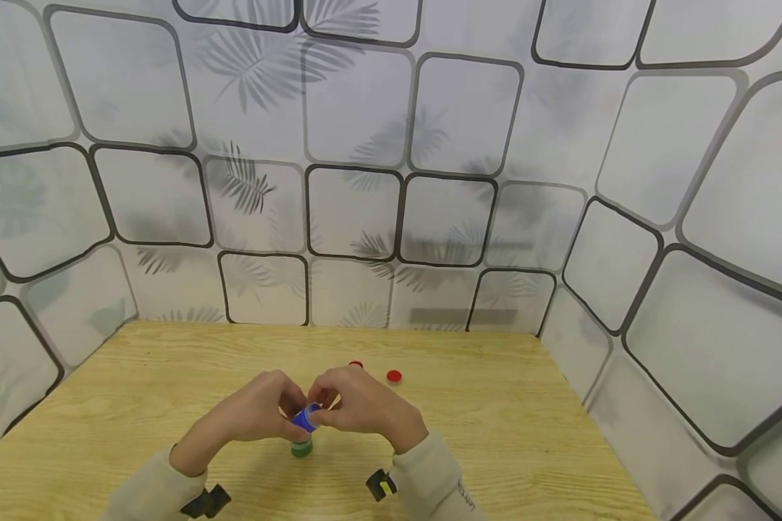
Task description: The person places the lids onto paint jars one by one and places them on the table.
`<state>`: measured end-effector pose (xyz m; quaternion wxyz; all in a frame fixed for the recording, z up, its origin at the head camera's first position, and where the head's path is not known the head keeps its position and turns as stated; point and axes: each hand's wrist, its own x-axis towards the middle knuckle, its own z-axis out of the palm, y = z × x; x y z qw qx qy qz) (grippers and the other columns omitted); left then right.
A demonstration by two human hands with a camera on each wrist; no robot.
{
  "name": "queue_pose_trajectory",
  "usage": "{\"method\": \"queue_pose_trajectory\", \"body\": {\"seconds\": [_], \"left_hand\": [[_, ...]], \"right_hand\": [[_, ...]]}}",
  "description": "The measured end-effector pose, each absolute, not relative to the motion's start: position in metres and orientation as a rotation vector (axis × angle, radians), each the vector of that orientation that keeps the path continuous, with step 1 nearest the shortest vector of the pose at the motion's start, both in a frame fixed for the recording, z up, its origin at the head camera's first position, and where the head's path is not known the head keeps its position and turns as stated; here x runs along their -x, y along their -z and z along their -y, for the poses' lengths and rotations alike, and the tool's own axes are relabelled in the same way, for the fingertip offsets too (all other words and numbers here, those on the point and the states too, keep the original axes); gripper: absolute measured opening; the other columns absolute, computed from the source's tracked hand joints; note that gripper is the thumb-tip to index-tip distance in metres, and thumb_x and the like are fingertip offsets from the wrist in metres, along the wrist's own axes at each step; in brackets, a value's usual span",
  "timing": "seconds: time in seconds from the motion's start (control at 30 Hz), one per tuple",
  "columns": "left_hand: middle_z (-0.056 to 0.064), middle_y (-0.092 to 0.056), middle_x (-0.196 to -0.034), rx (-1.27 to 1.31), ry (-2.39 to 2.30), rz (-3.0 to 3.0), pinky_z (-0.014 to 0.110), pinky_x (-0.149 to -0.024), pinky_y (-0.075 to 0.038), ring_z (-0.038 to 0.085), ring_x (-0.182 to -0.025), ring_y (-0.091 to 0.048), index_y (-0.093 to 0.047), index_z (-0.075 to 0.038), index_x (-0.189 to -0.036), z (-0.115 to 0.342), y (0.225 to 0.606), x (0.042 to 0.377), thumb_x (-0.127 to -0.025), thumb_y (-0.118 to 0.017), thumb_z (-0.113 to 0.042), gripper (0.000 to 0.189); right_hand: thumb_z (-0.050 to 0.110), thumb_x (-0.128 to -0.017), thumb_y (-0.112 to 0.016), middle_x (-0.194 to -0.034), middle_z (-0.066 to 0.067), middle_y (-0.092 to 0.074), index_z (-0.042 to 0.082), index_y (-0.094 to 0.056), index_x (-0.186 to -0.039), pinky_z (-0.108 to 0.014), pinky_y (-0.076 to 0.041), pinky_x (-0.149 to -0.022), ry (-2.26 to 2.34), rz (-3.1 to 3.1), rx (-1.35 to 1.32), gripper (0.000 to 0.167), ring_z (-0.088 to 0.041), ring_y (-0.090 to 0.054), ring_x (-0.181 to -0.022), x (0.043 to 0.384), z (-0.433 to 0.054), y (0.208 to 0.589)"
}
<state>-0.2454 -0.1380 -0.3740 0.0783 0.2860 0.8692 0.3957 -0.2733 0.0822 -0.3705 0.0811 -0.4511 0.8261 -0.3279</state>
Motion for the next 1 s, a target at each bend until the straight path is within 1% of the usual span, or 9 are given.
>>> {"method": "queue_pose_trajectory", "body": {"seconds": [0.2,0.53,0.63,0.7,0.8,0.87,1.0], "left_hand": [[0.004,-0.076,-0.076,-0.856,-1.174,-2.609,0.023,-0.061,-0.057,0.01,-0.066,-0.069,-0.08,-0.001,-0.087,0.1381,0.3738,0.245,-0.076,-0.089,-0.006,0.016],[0.004,-0.077,-0.077,-0.866,-1.177,-2.605,0.022,-0.061,-0.057,0.01,-0.067,-0.07,-0.08,-0.002,-0.087,0.1386,0.3735,0.2453,-0.076,-0.089,-0.007,0.015],[0.004,-0.077,-0.077,-0.872,-1.18,-2.605,0.022,-0.061,-0.057,0.009,-0.066,-0.069,-0.08,-0.002,-0.087,0.1389,0.3738,0.2456,-0.076,-0.089,-0.007,0.015],[0.003,-0.077,-0.076,-0.872,-1.176,-2.608,0.022,-0.06,-0.056,0.009,-0.065,-0.069,-0.08,-0.003,-0.086,0.139,0.3742,0.2459,-0.076,-0.089,-0.007,0.014],[0.002,-0.076,-0.075,-0.873,-1.17,-2.614,0.021,-0.059,-0.056,0.008,-0.064,-0.068,-0.08,-0.003,-0.086,0.1396,0.3748,0.2464,-0.076,-0.09,-0.008,0.015],[0.002,-0.076,-0.075,-0.869,-1.169,-2.615,0.021,-0.059,-0.056,0.009,-0.064,-0.068,-0.08,-0.002,-0.087,0.14,0.3749,0.2466,-0.075,-0.09,-0.009,0.016],[0.003,-0.077,-0.077,-0.863,-1.174,-2.607,0.022,-0.06,-0.056,0.009,-0.065,-0.069,-0.08,-0.002,-0.088,0.1406,0.3746,0.2464,-0.075,-0.09,-0.01,0.018]], "right_hand": [[0.017,-0.099,-0.07,-0.104,-0.004,-0.075,0.011,-0.074,-0.11,-0.016,-0.057,-0.076,0.956,-2.494,1.321,0.013,0.0,-0.068,-0.087,0.2741,-0.0813,0.3716],[0.019,-0.1,-0.069,-0.102,-0.003,-0.076,0.012,-0.075,-0.109,-0.016,-0.057,-0.075,0.94,-2.512,1.328,0.013,0.001,-0.068,-0.085,0.2751,-0.081,0.3723],[0.02,-0.099,-0.07,-0.103,-0.003,-0.076,0.012,-0.075,-0.109,-0.016,-0.057,-0.075,0.946,-2.511,1.321,0.014,-0.002,-0.069,-0.087,0.2745,-0.0816,0.3717],[0.019,-0.098,-0.072,-0.106,-0.004,-0.076,0.011,-0.074,-0.111,-0.016,-0.057,-0.076,0.955,-2.507,1.307,0.016,-0.008,-0.071,-0.091,0.274,-0.0821,0.3713],[0.014,-0.094,-0.076,-0.113,-0.008,-0.073,0.008,-0.072,-0.115,-0.017,-0.058,-0.079,0.975,-2.488,1.295,0.022,-0.017,-0.072,-0.1,0.2732,-0.0826,0.3707],[0.008,-0.091,-0.079,-0.117,-0.01,-0.071,0.006,-0.07,-0.117,-0.017,-0.058,-0.081,0.987,-2.471,1.299,0.028,-0.021,-0.072,-0.106,0.2729,-0.0826,0.3701],[-0.002,-0.087,-0.08,-0.118,-0.011,-0.069,0.005,-0.07,-0.117,-0.023,-0.06,-0.086,1.004,-2.432,1.324,0.032,-0.02,-0.07,-0.109,0.2721,-0.082,0.3686]]}}
